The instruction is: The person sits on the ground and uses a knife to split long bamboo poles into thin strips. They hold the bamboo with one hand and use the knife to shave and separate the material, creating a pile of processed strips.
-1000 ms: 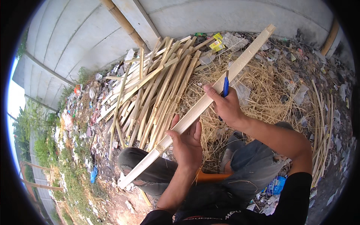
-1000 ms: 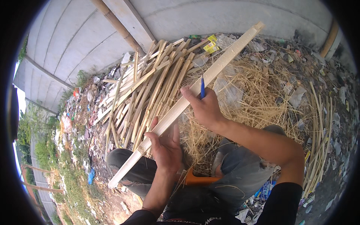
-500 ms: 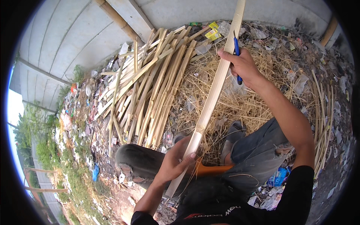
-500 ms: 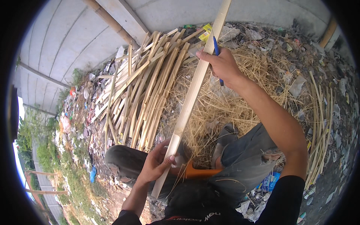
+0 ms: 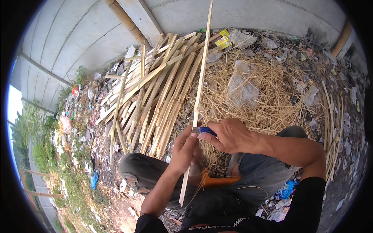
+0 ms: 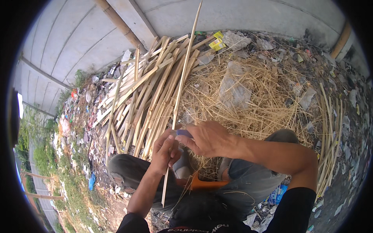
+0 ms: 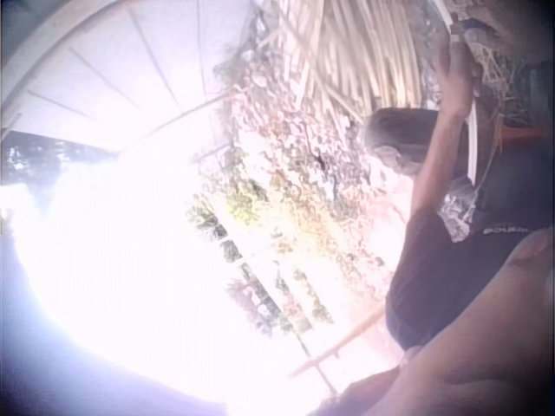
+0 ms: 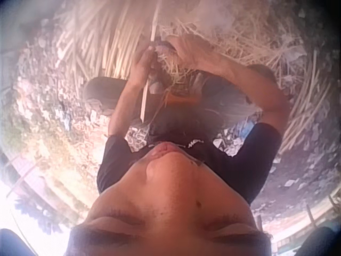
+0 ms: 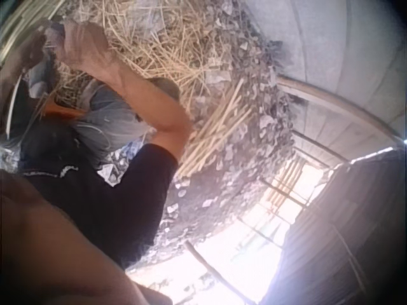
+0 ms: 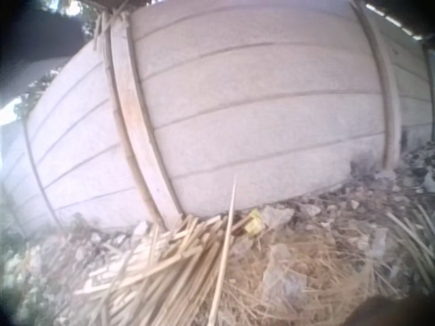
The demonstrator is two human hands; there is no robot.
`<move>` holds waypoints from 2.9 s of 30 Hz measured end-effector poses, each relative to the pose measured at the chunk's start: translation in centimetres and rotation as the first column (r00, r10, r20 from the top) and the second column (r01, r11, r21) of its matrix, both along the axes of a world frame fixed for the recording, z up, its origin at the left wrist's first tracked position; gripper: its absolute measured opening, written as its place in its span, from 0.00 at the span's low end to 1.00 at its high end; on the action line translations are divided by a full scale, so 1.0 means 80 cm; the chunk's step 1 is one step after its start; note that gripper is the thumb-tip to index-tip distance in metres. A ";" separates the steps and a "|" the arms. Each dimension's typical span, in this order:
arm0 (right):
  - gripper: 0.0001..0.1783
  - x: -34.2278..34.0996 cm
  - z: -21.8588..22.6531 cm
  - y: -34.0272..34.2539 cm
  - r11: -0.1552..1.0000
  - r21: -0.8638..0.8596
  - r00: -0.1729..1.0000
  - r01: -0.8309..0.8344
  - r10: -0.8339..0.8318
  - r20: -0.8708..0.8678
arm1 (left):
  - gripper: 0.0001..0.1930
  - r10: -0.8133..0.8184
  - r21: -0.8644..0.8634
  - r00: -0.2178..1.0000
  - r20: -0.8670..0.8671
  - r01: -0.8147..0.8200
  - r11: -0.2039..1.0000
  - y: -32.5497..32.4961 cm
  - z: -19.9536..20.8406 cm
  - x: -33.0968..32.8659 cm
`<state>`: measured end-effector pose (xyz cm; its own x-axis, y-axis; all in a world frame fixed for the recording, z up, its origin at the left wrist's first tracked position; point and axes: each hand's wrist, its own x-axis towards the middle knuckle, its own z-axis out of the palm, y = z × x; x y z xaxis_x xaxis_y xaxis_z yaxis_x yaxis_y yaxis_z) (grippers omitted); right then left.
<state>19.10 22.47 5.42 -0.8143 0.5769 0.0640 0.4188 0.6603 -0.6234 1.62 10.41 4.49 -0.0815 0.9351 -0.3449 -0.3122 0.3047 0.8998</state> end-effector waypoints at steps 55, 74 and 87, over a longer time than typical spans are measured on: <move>0.36 0.000 -0.012 0.060 0.990 0.137 0.996 0.016 -0.004 -0.087 | 0.24 -0.031 0.012 0.991 -0.128 0.033 0.999 -0.060 -0.019 0.002; 0.36 0.101 0.017 0.091 0.964 0.112 0.966 0.240 -0.226 -0.125 | 0.30 -0.051 0.093 0.814 -0.578 0.128 0.987 -0.046 0.032 0.069; 0.37 0.126 -0.011 0.090 0.944 0.217 0.963 0.247 -0.214 -0.164 | 0.32 -0.003 0.135 0.616 -0.787 0.177 0.975 -0.065 0.021 0.094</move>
<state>29.15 29.67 4.52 -0.6345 0.7034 0.3204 0.4992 0.6894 -0.5249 9.15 5.24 6.14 -0.1489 0.9887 -0.0165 0.5520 0.0970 0.8282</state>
